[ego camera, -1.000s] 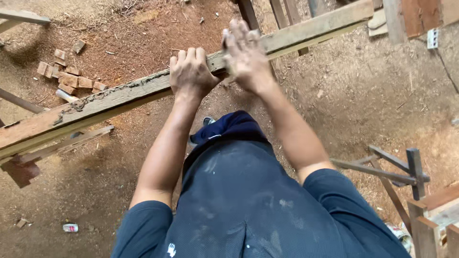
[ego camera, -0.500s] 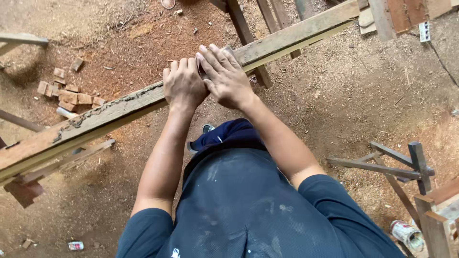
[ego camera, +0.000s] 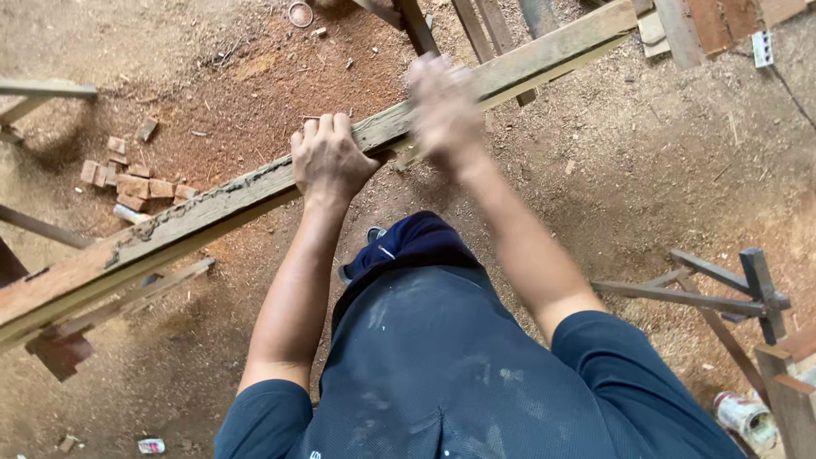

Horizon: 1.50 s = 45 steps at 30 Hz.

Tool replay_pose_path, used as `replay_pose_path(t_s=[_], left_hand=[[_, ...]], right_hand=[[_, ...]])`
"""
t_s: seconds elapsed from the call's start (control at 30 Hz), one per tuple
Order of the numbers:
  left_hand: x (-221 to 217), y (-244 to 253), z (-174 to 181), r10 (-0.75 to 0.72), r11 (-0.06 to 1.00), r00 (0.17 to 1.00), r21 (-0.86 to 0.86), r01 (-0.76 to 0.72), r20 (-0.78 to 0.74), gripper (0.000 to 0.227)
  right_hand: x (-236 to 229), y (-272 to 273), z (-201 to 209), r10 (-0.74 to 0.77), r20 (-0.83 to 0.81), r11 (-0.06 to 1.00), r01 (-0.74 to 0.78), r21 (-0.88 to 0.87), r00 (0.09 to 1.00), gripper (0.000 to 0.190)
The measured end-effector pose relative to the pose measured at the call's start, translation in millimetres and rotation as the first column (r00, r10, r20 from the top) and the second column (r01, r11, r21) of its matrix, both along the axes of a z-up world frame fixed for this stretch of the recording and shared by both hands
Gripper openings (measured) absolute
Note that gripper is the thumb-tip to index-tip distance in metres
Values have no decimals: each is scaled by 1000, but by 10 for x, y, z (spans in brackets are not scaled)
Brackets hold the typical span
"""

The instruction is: The person sands a long piece of wood by hand using a small piece of sandpaper, moving along the length and edges of the timber.

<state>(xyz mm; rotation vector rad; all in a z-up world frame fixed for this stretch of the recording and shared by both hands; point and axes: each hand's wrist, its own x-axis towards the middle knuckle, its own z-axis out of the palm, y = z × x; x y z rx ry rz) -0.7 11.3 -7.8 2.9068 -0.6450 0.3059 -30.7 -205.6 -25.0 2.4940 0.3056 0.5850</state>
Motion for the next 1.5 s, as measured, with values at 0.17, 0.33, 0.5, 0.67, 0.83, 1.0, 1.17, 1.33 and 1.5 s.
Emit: replay_pose_path(t_s=[0.17, 0.33, 0.5, 0.67, 0.83, 1.0, 1.17, 1.33, 1.5], left_hand=[[9, 1, 11, 39, 997, 970, 78, -20, -241, 85], [0, -8, 81, 17, 996, 988, 88, -3, -155, 82], [6, -87, 201, 27, 996, 988, 83, -15, -153, 85], [-19, -57, 144, -13, 999, 1000, 46, 13, -16, 81], [-29, -85, 159, 75, 991, 980, 125, -52, -185, 83], [65, -187, 237, 130, 960, 935, 277, -35, -331, 89], [-58, -371, 283, 48, 983, 992, 183, -27, -113, 113], [-135, -777, 96, -20, 1000, 997, 9, 21, -77, 97], [18, -1039, 121, -27, 999, 998, 38, 29, -50, 77]], right_hand=[[-132, 243, 245, 262, -293, 668, 46, 743, 920, 38], [219, -1234, 427, -103, -306, 772, 270, 576, 947, 33], [264, -592, 335, -295, -709, 892, 451, 35, 640, 44], [-96, -239, 153, 427, -99, 579, -187, 794, 899, 69], [121, -1770, 148, -116, -51, 955, 126, 270, 992, 89], [-38, -1348, 259, 142, -525, 706, 286, 648, 839, 83], [-169, -1497, 87, 398, -108, 792, -282, 542, 911, 45], [46, -2495, -144, 384, 167, 471, -349, 810, 908, 14], [-10, -2183, -106, 204, 232, 607, -309, 733, 951, 4]])
